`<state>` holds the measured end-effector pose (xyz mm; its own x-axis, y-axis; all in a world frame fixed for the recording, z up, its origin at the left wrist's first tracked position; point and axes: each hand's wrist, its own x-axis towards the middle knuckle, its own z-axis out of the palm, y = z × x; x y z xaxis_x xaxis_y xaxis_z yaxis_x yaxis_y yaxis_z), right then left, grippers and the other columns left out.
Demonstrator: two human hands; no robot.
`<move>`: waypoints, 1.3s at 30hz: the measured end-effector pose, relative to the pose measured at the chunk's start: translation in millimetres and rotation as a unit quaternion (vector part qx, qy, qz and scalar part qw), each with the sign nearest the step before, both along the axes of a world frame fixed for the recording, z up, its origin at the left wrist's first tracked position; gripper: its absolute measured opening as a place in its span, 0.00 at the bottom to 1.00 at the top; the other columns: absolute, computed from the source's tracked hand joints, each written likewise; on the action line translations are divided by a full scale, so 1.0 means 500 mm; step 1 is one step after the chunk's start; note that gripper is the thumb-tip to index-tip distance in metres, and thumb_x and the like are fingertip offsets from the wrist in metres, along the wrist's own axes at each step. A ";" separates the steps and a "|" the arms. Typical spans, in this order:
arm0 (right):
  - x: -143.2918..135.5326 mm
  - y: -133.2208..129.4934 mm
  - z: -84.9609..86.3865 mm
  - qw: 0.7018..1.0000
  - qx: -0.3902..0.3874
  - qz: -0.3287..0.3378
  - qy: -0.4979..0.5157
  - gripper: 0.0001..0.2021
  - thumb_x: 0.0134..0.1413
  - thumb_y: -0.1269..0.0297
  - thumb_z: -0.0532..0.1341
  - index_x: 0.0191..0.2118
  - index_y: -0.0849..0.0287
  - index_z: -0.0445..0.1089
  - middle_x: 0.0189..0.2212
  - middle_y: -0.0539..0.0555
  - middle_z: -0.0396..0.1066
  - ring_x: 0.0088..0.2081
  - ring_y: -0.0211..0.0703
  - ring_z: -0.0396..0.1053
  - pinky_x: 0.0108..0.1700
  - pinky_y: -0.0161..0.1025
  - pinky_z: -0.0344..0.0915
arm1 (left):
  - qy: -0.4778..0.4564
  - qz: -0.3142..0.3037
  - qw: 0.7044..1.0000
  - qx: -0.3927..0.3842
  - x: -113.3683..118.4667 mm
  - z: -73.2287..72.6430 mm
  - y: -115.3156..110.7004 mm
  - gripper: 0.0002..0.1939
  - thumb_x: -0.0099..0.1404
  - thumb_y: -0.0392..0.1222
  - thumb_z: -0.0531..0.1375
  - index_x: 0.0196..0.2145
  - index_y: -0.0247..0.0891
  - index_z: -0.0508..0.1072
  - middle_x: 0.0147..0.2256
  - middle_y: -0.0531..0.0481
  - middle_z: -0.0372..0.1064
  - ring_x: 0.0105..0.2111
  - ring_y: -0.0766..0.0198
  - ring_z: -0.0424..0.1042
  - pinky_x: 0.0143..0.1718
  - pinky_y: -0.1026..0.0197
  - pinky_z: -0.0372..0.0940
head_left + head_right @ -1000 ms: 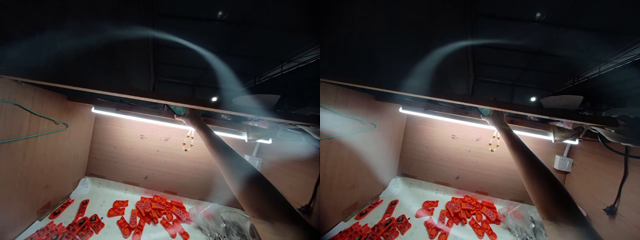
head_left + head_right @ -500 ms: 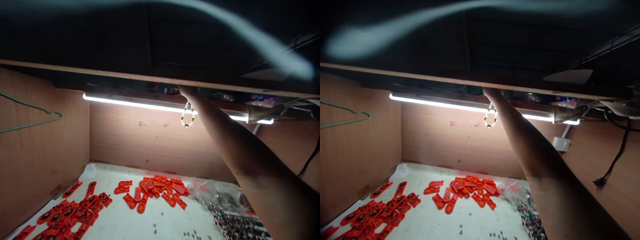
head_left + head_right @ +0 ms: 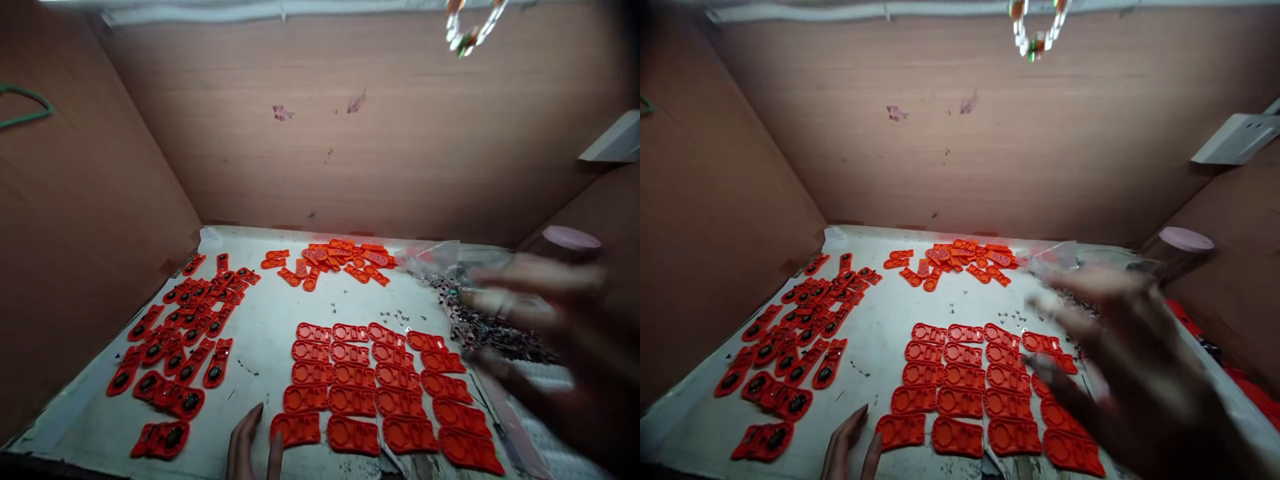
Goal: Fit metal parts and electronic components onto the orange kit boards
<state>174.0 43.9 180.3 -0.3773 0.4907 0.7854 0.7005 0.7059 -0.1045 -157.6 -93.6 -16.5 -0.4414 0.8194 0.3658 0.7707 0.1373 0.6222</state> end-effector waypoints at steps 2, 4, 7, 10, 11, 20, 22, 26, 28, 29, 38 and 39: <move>0.018 -0.054 -0.145 0.994 -0.103 0.024 0.032 0.12 0.53 0.61 0.60 0.45 0.51 0.70 0.45 0.57 0.69 0.48 0.51 0.68 0.48 0.51 0.66 | -0.009 -0.065 0.997 -0.031 -0.001 0.015 0.015 0.22 0.65 0.48 0.54 0.55 0.42 0.60 0.53 0.42 0.62 0.52 0.52 0.64 0.50 0.49 0.65; 0.024 -0.087 -0.261 0.979 -0.187 -0.029 0.077 0.08 0.55 0.60 0.58 0.40 0.53 0.70 0.42 0.56 0.70 0.43 0.48 0.70 0.42 0.45 0.68 | -0.019 -0.113 0.991 -0.063 0.004 0.030 0.032 0.25 0.66 0.48 0.53 0.59 0.43 0.55 0.57 0.42 0.56 0.57 0.52 0.58 0.53 0.48 0.62; 0.019 -0.102 -0.363 0.951 -0.246 -0.120 0.144 0.08 0.58 0.59 0.56 0.38 0.56 0.69 0.38 0.54 0.70 0.39 0.45 0.70 0.40 0.41 0.66 | -0.041 -0.168 0.979 -0.108 0.014 0.041 0.055 0.26 0.67 0.47 0.50 0.62 0.44 0.51 0.61 0.42 0.50 0.61 0.52 0.53 0.56 0.46 0.58; 0.010 -0.084 -0.392 0.930 -0.245 -0.165 0.217 0.08 0.57 0.59 0.58 0.35 0.57 0.69 0.34 0.53 0.70 0.37 0.44 0.69 0.40 0.40 0.64 | -0.033 -0.198 0.974 -0.110 0.017 0.039 0.064 0.26 0.68 0.47 0.48 0.62 0.43 0.50 0.62 0.42 0.49 0.62 0.52 0.50 0.59 0.45 0.54; 0.007 -0.073 -0.393 0.929 -0.240 -0.161 0.232 0.08 0.57 0.60 0.58 0.34 0.58 0.69 0.34 0.54 0.70 0.36 0.44 0.69 0.40 0.40 0.64 | -0.021 -0.211 0.971 -0.109 0.017 0.037 0.064 0.27 0.69 0.48 0.47 0.63 0.43 0.49 0.62 0.42 0.48 0.62 0.52 0.48 0.59 0.44 0.52; -0.008 -0.030 -0.421 0.919 -0.207 -0.125 0.310 0.04 0.55 0.65 0.59 0.31 0.59 0.68 0.30 0.53 0.69 0.32 0.43 0.68 0.37 0.41 0.64 | 0.026 -0.292 0.949 -0.120 0.024 0.039 0.060 0.37 0.65 0.61 0.49 0.64 0.42 0.45 0.65 0.40 0.38 0.64 0.46 0.41 0.61 0.41 0.45; -0.006 -0.037 -0.427 0.915 -0.213 -0.121 0.321 0.05 0.55 0.65 0.59 0.30 0.59 0.69 0.29 0.53 0.69 0.32 0.43 0.67 0.36 0.42 0.63 | -0.023 -0.265 0.958 -0.107 0.024 0.041 0.062 0.35 0.65 0.60 0.47 0.64 0.42 0.47 0.64 0.40 0.40 0.63 0.47 0.44 0.61 0.42 0.47; -0.004 -0.047 -0.434 0.907 -0.236 -0.114 0.330 0.07 0.55 0.63 0.59 0.28 0.58 0.68 0.28 0.53 0.69 0.31 0.44 0.67 0.35 0.42 0.63 | -0.080 -0.222 0.968 -0.090 0.021 0.041 0.064 0.27 0.66 0.55 0.49 0.60 0.44 0.57 0.62 0.42 0.46 0.61 0.49 0.49 0.59 0.43 0.50; -0.004 -0.047 -0.437 0.896 -0.263 -0.116 0.338 0.08 0.55 0.62 0.58 0.28 0.58 0.69 0.28 0.53 0.69 0.31 0.44 0.68 0.36 0.43 0.64 | -0.056 -0.234 0.967 -0.089 0.021 0.041 0.065 0.23 0.66 0.52 0.50 0.57 0.45 0.62 0.63 0.44 0.43 0.62 0.48 0.47 0.60 0.42 0.49; -0.004 -0.047 -0.440 0.888 -0.281 -0.118 0.343 0.08 0.56 0.61 0.58 0.28 0.57 0.69 0.29 0.53 0.69 0.31 0.45 0.68 0.36 0.44 0.64 | -0.031 -0.244 0.965 -0.095 0.022 0.041 0.066 0.22 0.67 0.51 0.51 0.57 0.47 0.64 0.63 0.45 0.41 0.62 0.47 0.45 0.60 0.41 0.49; -0.006 -0.039 -0.456 0.844 -0.356 -0.100 0.388 0.11 0.56 0.58 0.58 0.29 0.60 0.69 0.30 0.54 0.69 0.33 0.43 0.67 0.35 0.39 0.64 | 0.090 -0.257 0.950 -0.153 0.030 0.050 0.072 0.28 0.65 0.52 0.51 0.62 0.47 0.54 0.65 0.45 0.38 0.63 0.47 0.43 0.59 0.40 0.49; -0.009 -0.038 -0.456 0.844 -0.358 -0.097 0.387 0.10 0.56 0.59 0.58 0.29 0.60 0.69 0.30 0.54 0.69 0.33 0.42 0.67 0.34 0.39 0.64 | 0.080 -0.257 0.952 -0.147 0.029 0.049 0.072 0.28 0.66 0.52 0.50 0.62 0.46 0.54 0.65 0.44 0.39 0.63 0.47 0.44 0.59 0.40 0.50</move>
<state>169.4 24.8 -47.6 0.2541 0.9381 0.2353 0.3226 0.1471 -0.9350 -143.2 -57.6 8.0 0.0876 0.9892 0.1172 0.8651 -0.1339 0.4835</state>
